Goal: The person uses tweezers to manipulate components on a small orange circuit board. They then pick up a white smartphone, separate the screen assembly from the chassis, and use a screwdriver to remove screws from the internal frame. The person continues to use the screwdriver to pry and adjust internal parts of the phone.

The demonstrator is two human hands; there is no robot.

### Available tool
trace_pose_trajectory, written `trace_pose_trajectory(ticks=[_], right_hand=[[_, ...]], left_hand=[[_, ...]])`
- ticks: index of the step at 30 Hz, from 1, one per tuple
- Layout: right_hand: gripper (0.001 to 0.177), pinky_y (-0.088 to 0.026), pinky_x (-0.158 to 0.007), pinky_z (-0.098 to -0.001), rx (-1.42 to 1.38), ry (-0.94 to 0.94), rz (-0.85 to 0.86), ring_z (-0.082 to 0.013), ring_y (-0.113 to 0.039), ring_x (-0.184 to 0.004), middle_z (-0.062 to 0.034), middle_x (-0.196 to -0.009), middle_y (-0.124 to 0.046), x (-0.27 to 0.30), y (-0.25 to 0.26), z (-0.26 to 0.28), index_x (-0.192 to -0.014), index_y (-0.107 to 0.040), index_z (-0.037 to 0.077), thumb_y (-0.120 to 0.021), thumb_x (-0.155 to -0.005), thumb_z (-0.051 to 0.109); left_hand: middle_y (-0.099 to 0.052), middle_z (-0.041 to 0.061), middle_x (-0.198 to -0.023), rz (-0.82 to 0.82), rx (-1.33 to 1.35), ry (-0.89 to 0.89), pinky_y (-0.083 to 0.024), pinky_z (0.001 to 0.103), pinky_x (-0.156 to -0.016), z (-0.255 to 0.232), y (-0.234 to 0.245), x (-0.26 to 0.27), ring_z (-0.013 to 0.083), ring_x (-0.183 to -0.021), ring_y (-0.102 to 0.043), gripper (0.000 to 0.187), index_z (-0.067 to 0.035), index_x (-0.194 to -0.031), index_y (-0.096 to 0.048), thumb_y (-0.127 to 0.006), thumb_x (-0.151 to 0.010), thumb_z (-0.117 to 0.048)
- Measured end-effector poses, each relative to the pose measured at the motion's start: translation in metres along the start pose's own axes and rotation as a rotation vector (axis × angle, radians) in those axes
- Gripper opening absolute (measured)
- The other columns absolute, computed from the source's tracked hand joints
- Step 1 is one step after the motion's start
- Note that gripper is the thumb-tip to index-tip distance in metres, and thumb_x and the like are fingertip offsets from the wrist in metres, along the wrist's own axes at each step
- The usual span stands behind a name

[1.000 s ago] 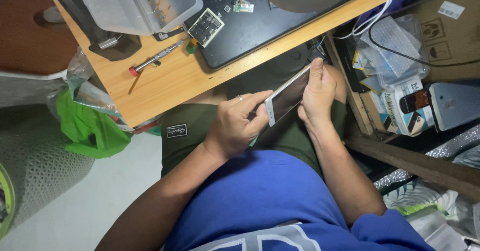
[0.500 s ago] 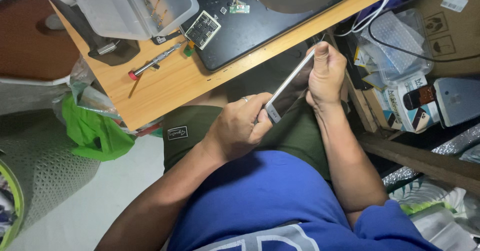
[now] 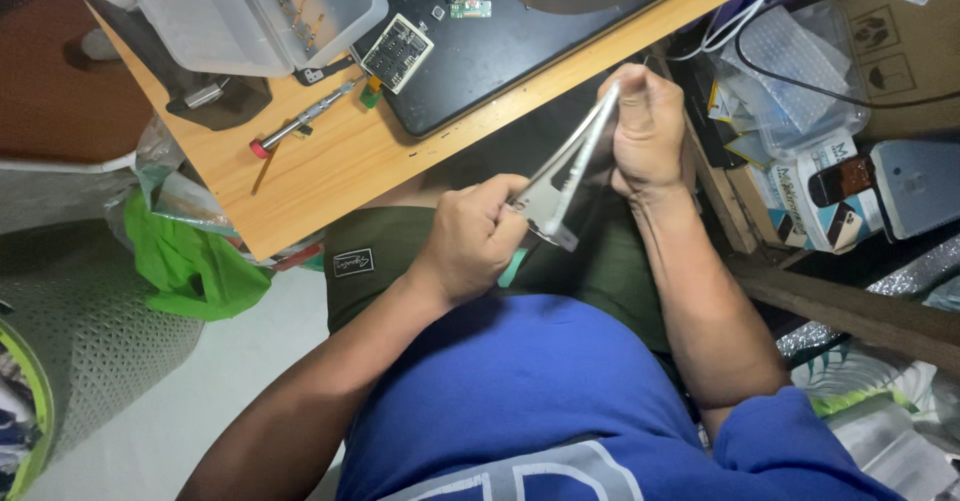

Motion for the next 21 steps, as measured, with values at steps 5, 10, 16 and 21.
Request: trace_pose_trajectory(ticks=[5, 10, 16, 21], right_hand=[[0.058, -0.033, -0.062, -0.0238, 0.046, 0.037, -0.011, -0.0038, -0.037, -0.072, 0.0072, -0.075, -0.046, -0.004, -0.004, 0.007, -0.081, -0.057, 0.002, -0.064, -0.104, 0.054], [0.055, -0.033, -0.058, -0.0230, 0.182, 0.027, 0.099, -0.0030, -0.038, -0.068, 0.0084, -0.071, -0.046, -0.014, -0.012, 0.015, -0.077, -0.057, 0.003, -0.063, -0.104, 0.051], [0.046, -0.041, -0.066, -0.0223, 0.258, 0.161, 0.182, -0.0049, -0.048, -0.075, 0.0034, -0.080, -0.057, -0.026, -0.033, 0.019, -0.092, -0.064, -0.001, -0.069, -0.107, 0.043], [0.073, -0.050, -0.099, -0.0360, 0.552, 0.268, 0.122, -0.0255, -0.060, -0.114, -0.0176, -0.126, -0.058, 0.010, -0.047, 0.054, -0.140, -0.046, -0.003, -0.083, -0.089, 0.034]], left_hand=[[-0.075, 0.014, -0.087, -0.032, 0.118, -0.130, -0.058, 0.030, -0.071, 0.005, 0.000, 0.007, 0.0169, -0.075, -0.074, 0.028, 0.000, -0.119, -0.069, -0.055, -0.096, -0.010], [-0.077, 0.014, -0.113, 0.036, 0.295, -0.185, -0.061, 0.028, -0.086, 0.000, 0.005, 0.002, 0.0139, -0.098, -0.075, 0.039, 0.001, -0.135, -0.061, -0.056, -0.097, -0.005], [-0.065, 0.012, -0.134, 0.209, 0.744, 0.060, -0.053, 0.020, -0.080, 0.007, 0.008, -0.011, 0.0067, -0.091, -0.061, 0.064, 0.000, -0.155, -0.041, -0.057, -0.093, 0.005], [-0.066, 0.012, -0.130, 0.022, 0.864, 0.032, -0.053, 0.018, -0.085, 0.020, 0.003, -0.012, 0.0067, -0.102, -0.066, 0.066, 0.000, -0.157, -0.039, -0.052, -0.093, 0.008]])
Point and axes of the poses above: each hand's wrist, its own x-axis away from the middle knuckle, its own y-axis out of the back of the hand, z = x × y, the point moved 2 cm from there along -x, towards the middle knuckle
